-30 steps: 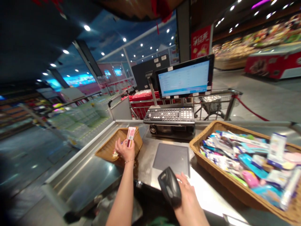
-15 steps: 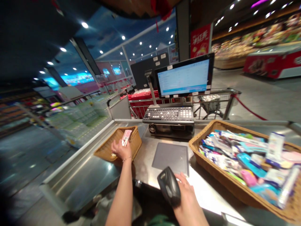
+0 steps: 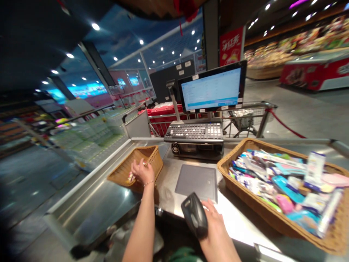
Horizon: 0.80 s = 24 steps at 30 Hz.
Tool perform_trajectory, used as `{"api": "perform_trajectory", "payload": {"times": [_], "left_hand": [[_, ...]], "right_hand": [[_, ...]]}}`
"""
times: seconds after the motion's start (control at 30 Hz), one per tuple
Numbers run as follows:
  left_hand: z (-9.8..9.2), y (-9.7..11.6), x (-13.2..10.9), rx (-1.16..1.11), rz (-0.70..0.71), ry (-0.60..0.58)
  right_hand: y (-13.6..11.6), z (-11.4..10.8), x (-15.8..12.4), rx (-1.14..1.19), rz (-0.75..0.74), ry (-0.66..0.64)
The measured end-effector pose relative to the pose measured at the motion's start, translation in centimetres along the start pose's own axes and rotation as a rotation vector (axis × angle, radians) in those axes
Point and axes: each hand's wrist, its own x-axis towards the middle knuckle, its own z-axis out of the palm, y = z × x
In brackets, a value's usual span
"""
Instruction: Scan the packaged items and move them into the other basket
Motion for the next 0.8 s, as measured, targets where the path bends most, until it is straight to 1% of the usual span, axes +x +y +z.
{"api": "perform_trajectory", "payload": {"times": [0.17, 0.33, 0.57, 0.8], "left_hand": [[0.3, 1.0, -0.7, -0.038, 0.005, -0.054], [1.1, 1.9, -1.4, -0.06, 0.049, -0.113], [1.6, 3.2, -2.5, -0.072, 0.105, -0.127], [1.7, 4.5, -3.6, -0.087, 0.134, -0.15]], "right_hand": [[-0.3, -0.1, -0.3, 0.022, -0.006, 0.03], [-0.7, -0.3, -0.3, 0.03, -0.014, 0.071], [0.1, 0.2, -0.3, 0.015, -0.009, 0.05], [0.0, 0.1, -0.5, 0.048, -0.002, 0.067]]}}
